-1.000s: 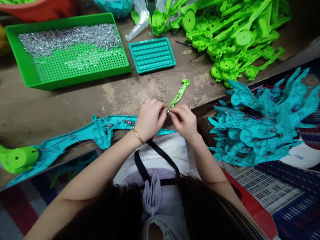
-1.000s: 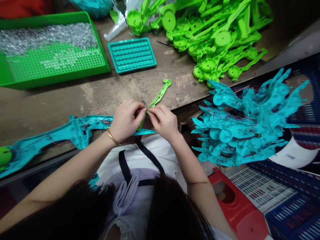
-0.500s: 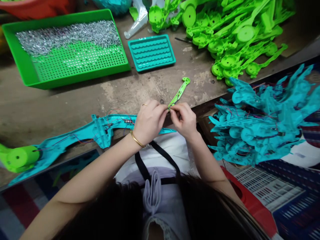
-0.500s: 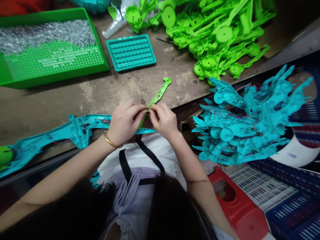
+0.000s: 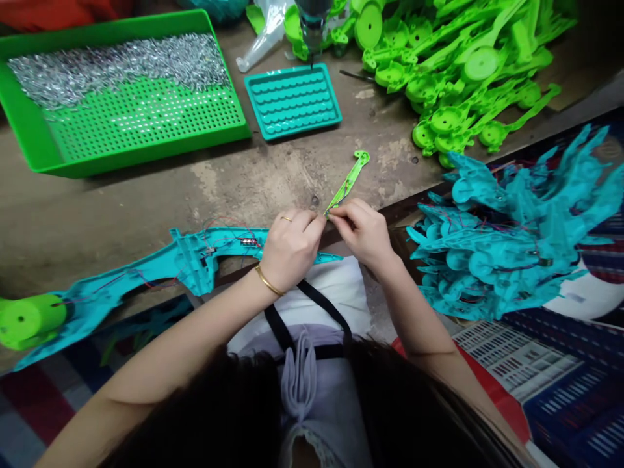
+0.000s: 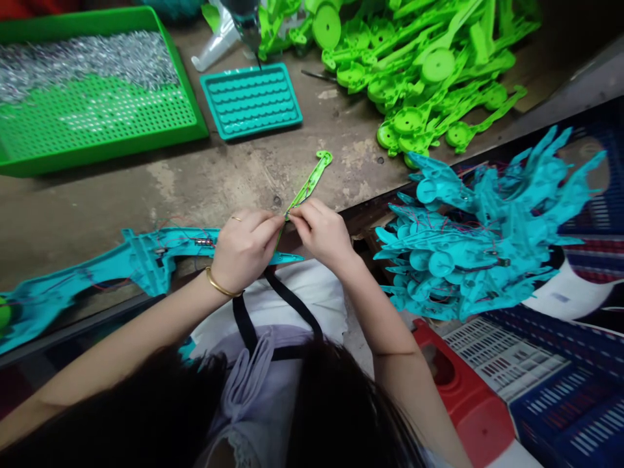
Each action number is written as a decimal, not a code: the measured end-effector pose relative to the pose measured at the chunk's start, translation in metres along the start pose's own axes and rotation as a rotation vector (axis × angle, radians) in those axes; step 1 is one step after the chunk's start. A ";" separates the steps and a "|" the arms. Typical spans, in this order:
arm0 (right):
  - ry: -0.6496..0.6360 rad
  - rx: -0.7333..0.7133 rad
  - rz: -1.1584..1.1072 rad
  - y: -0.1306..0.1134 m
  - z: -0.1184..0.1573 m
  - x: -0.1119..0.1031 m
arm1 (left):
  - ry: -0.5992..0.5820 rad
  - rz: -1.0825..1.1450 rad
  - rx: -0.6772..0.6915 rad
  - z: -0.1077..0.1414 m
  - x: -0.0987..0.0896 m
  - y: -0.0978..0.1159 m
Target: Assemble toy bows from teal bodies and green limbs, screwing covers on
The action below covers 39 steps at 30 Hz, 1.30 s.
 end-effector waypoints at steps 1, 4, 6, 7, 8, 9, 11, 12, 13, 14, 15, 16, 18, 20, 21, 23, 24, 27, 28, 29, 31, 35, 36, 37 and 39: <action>-0.036 0.015 -0.004 0.000 -0.004 -0.002 | -0.004 -0.010 0.008 0.000 0.000 0.001; -0.150 0.101 -0.068 0.003 -0.015 -0.005 | -0.008 -0.009 0.019 0.000 -0.001 0.001; -0.239 0.172 -0.123 0.005 -0.022 -0.005 | -0.007 0.003 0.019 0.000 -0.001 0.001; -0.291 0.217 -0.151 0.006 -0.024 -0.003 | -0.003 0.009 0.021 0.000 -0.001 0.001; -0.340 0.270 -0.183 0.008 -0.026 -0.001 | 0.001 0.013 0.026 0.001 -0.001 0.001; -0.383 0.328 -0.215 0.010 -0.028 0.001 | 0.007 0.016 0.031 0.001 -0.001 0.001; -0.444 0.436 -0.269 0.014 -0.032 0.005 | 0.020 0.018 0.048 0.001 -0.001 0.002; -0.465 0.472 -0.284 0.015 -0.033 0.006 | 0.026 0.013 0.059 0.001 -0.001 0.003; -0.479 0.491 -0.287 0.015 -0.034 0.007 | 0.034 0.001 0.070 0.001 -0.001 0.004; -0.484 0.496 -0.277 0.014 -0.035 0.007 | 0.042 -0.015 0.080 0.001 -0.002 0.004; -0.477 0.489 -0.257 0.014 -0.035 0.007 | 0.050 -0.033 0.088 0.001 -0.002 0.004; -0.458 0.470 -0.232 0.012 -0.035 0.005 | 0.058 -0.050 0.094 0.002 -0.003 0.003; -0.368 0.406 -0.175 0.009 -0.033 -0.001 | 0.072 -0.066 0.100 0.002 -0.006 0.000; -0.207 0.324 -0.104 0.007 -0.030 -0.009 | 0.079 -0.069 0.102 0.003 -0.009 -0.005; -0.119 0.281 -0.058 0.006 -0.027 -0.013 | 0.082 -0.068 0.102 0.004 -0.011 -0.008; 0.020 0.203 0.050 0.004 -0.021 -0.017 | 0.088 -0.069 0.098 0.006 -0.013 -0.012; 0.056 0.174 0.103 0.003 -0.018 -0.016 | 0.091 -0.071 0.093 0.006 -0.014 -0.013; 0.091 0.126 0.238 0.003 -0.016 -0.010 | 0.102 -0.074 0.087 0.007 -0.014 -0.014; 0.096 0.109 0.272 0.003 -0.017 -0.008 | 0.106 -0.072 0.088 0.008 -0.014 -0.014; 0.098 0.089 0.298 0.003 -0.019 -0.007 | 0.111 -0.068 0.091 0.008 -0.014 -0.014; 0.083 0.054 0.325 0.002 -0.025 -0.005 | 0.122 -0.055 0.098 0.008 -0.013 -0.014; 0.054 0.048 0.392 0.000 -0.027 -0.003 | 0.127 -0.088 0.101 0.009 -0.012 -0.014; 0.051 0.045 0.432 -0.001 -0.024 -0.002 | 0.128 -0.108 0.100 0.008 -0.012 -0.014; 0.048 0.042 0.474 -0.001 -0.021 -0.001 | 0.130 -0.127 0.098 0.008 -0.012 -0.013; 0.045 0.037 0.527 -0.002 -0.013 0.000 | 0.128 -0.152 0.096 0.007 -0.013 -0.012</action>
Point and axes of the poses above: each hand's wrist, its own z-axis away from the middle knuckle, its own x-axis out of the palm, y = z × x, the point moved 6 cm from there along -z, towards the middle knuckle, and after that the axes turned 15 degrees about x, right-handed, at the moved point
